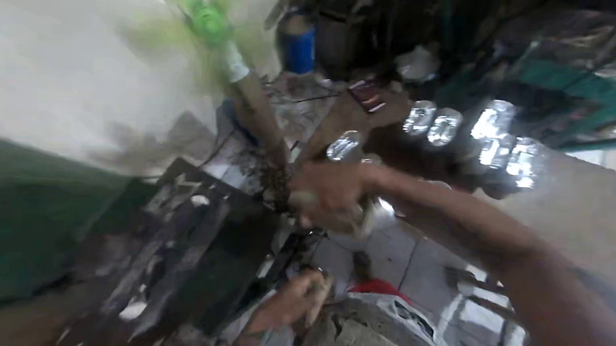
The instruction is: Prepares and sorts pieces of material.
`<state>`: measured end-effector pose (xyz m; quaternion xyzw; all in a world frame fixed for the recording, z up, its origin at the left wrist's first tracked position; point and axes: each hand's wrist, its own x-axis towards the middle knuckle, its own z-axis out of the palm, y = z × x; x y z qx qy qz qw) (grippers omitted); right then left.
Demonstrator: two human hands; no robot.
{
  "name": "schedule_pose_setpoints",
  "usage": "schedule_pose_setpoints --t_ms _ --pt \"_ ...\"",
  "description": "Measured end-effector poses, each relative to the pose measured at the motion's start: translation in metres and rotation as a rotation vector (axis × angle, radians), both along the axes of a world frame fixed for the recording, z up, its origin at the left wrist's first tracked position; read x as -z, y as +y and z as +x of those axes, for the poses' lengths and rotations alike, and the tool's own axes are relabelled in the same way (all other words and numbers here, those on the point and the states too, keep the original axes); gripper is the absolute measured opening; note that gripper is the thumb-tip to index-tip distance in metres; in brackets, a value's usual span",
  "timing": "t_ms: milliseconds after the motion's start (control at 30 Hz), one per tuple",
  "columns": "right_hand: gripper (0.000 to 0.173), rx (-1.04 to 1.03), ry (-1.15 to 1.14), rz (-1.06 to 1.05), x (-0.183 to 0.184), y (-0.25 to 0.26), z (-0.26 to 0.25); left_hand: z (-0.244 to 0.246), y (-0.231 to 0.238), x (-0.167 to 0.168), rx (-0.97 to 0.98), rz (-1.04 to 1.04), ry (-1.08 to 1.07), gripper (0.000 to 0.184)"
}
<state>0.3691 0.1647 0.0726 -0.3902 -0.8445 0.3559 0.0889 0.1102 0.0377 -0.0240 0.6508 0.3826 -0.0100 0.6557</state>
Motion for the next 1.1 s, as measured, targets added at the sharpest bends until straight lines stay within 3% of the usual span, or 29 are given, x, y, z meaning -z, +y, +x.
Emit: schedule_pose_setpoints --t_ms 67,133,200,267,333,433,600,667,733,767,833,900,933,1033,1100 --pt "0.079 0.084 -0.147 -0.281 0.05 -0.072 0.063 0.035 0.043 0.008 -0.056 0.111 0.102 0.051" --pt "0.089 0.262 -0.229 -0.439 0.121 -0.138 0.11 0.09 0.093 0.006 0.032 0.232 0.204 0.054" --pt "0.087 0.539 -0.286 -0.514 0.197 -0.194 0.14 0.161 0.135 0.007 0.153 0.343 0.315 0.047" --pt "0.093 0.743 -0.328 -0.544 0.274 -0.245 0.162 0.222 0.172 0.03 0.28 0.453 0.386 0.042" --pt "0.091 0.847 -0.349 -0.551 0.311 -0.27 0.173 0.269 0.205 0.059 0.399 0.583 0.397 0.041" --pt "0.093 0.935 -0.275 -0.573 0.309 -0.264 0.176 0.305 0.243 0.084 0.533 0.669 0.439 0.04" --pt "0.098 0.985 -0.291 -0.611 0.311 -0.263 0.175 0.306 0.247 0.099 0.595 0.643 0.415 0.048" --pt "0.087 0.994 -0.238 -0.627 0.301 -0.263 0.174 0.301 0.245 0.112 0.566 0.657 0.337 0.041" --pt "0.064 1.025 -0.119 -0.683 0.271 -0.261 0.172 0.3 0.248 0.117 0.537 0.606 0.266 0.041" --pt "0.053 1.042 -0.036 -0.643 0.244 -0.259 0.169 0.296 0.25 0.123 0.529 0.565 0.229 0.044" --pt "0.043 1.178 0.117 -0.305 0.177 -0.257 0.163 0.294 0.253 0.127 0.491 0.486 0.196 0.054" --pt "0.044 1.314 -0.048 0.181 0.134 -0.254 0.171 0.296 0.247 0.117 0.486 0.487 0.216 0.063" --pt "0.048 1.312 -0.187 0.273 0.126 -0.253 0.186 0.297 0.243 0.111 0.502 0.512 0.229 0.067" --pt "0.063 1.142 -0.443 0.023 0.132 -0.246 0.232 0.298 0.229 0.093 0.542 0.562 0.291 0.073" --pt "0.046 1.067 -0.393 0.082 0.163 -0.25 0.243 0.302 0.228 0.097 0.532 0.59 0.352 0.071"
